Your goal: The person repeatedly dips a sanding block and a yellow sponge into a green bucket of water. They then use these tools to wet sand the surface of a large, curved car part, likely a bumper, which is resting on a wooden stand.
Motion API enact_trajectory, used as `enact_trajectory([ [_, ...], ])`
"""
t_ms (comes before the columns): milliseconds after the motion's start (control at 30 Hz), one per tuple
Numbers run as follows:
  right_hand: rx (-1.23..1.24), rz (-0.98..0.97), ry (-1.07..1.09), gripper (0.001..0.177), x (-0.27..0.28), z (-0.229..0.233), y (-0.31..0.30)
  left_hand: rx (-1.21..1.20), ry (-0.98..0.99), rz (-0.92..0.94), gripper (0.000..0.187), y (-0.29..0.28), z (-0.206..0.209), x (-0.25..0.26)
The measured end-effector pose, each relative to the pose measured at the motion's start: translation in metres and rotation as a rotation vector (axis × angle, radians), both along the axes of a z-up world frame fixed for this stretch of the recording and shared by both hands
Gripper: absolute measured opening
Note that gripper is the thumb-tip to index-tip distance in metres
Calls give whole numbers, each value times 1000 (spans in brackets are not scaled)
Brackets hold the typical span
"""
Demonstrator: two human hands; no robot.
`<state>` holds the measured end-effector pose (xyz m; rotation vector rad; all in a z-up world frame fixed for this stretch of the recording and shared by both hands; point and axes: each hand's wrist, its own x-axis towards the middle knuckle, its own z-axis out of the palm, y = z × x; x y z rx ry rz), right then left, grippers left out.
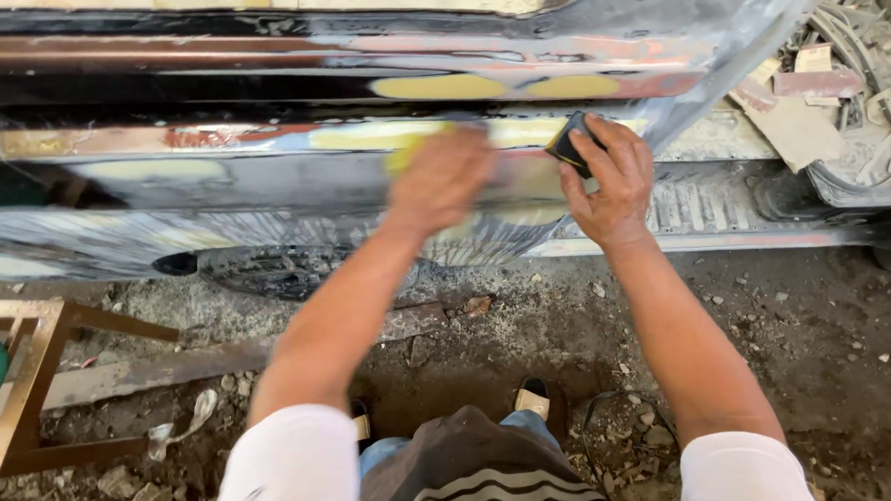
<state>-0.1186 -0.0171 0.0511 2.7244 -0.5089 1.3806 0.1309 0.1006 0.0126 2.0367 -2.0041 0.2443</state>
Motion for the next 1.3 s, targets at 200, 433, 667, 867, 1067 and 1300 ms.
enact_trajectory([
  [200, -62, -74, 86, 42, -11, -1, -8, -612, -164, -393, 43, -11, -2, 13],
  [433, -143, 117, 130, 45, 59, -5, 10, -564, -168, 250, 35, 126, -19, 187],
  [667, -139, 380, 285, 54, 235, -14, 93, -789, -23, 554, 39, 156, -14, 192],
  [867, -156, 283, 334, 51, 136, -9, 38, -817, -52, 572, 41, 137, -15, 170],
  [1067, -94, 15, 150, 41, -30, 12, -25, -855, -52, 435, 43, 92, -13, 120],
  [1300, -95, 221, 283, 25, 106, -10, 22, -857, -54, 437, 41, 93, -15, 114],
])
